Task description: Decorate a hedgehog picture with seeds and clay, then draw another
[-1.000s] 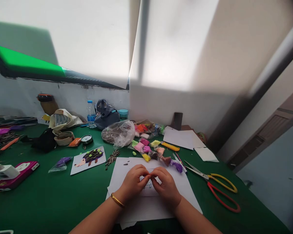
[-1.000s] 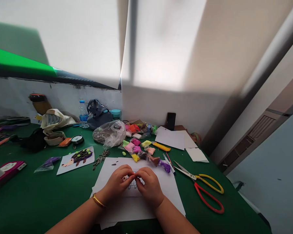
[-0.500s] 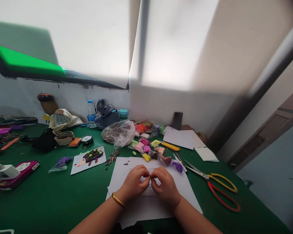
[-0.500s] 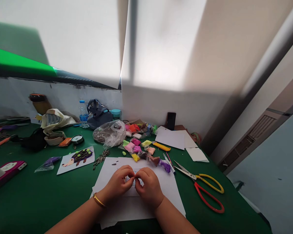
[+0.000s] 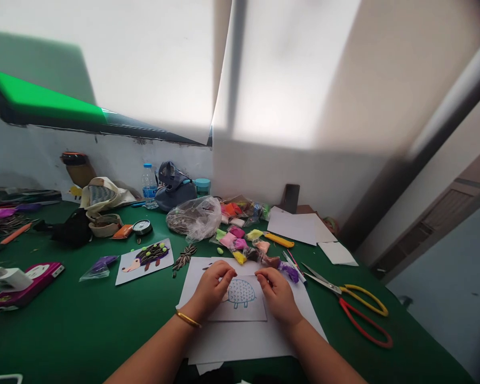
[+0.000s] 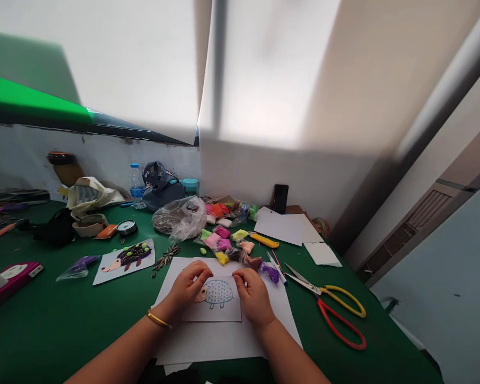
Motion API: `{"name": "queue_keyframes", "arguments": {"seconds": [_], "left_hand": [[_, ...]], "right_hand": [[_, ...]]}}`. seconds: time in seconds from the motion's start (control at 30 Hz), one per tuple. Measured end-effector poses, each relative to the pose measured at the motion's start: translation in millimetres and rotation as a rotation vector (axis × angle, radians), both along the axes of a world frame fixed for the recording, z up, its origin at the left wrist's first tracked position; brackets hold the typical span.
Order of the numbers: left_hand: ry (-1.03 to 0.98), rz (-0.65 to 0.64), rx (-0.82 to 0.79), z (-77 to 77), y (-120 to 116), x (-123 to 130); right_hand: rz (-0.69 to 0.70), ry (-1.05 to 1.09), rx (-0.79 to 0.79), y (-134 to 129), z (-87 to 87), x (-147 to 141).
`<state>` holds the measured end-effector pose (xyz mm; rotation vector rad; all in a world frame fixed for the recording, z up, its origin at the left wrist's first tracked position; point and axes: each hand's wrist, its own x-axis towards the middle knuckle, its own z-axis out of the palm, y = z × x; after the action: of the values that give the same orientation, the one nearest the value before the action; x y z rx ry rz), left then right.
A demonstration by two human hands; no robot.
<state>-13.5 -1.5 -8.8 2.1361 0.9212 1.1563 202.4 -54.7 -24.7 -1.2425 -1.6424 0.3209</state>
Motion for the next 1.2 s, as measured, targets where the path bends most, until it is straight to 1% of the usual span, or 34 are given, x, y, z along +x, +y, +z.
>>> {"name": "queue_keyframes", "arguments": {"seconds": [0.13,0.27,0.37,0.47,0.53,0.67,0.8,0.93,1.07,1.13,1.2], "left_hand": [[0.058,0.092,-0.002,-4.6,7,-4],[0.202,0.210,-0.019,-2.9,11,-11],[0.314,0.252,-0.006,-0.8,11,-13],[0.381,0.272,0.038,-0.7,10,-12],[0.406,0.283,0.064,-1.4,9,-10],[0.449,0.291,0.074,-0.6,8,-8],[0.483,0.310,0.054,3.2,5,-7],[0.525,0.342,0.077,3.4,5,-8],[0.502,0.397,0.132,5.1,3,-9],[0.477,0.371,0.176,9.2,-4,-7],[0.456,0.275,0.229,13.4,-17,0]], "right_hand": [[-0.032,-0.007,-0.028,2,-6.8,0],[-0.073,-0.001,-0.080,2,-10.2,2],[-0.048,0.008,-0.090,2,-10.2,3],[-0.020,0.016,-0.084,2,-11.1,4],[-0.038,0.024,-0.099,3,-12.8,5],[-0.043,0.060,-0.186,3,-14.5,3],[-0.028,0.084,-0.279,1,-7.6,4],[-0.082,0.043,-0.308,-1,-1.1,15],[-0.145,0.016,-0.302,-4,-7.0,31],[-0.148,0.000,-0.311,-7,-11.7,37],[-0.124,-0.052,-0.305,-11,-14.4,40]]}}
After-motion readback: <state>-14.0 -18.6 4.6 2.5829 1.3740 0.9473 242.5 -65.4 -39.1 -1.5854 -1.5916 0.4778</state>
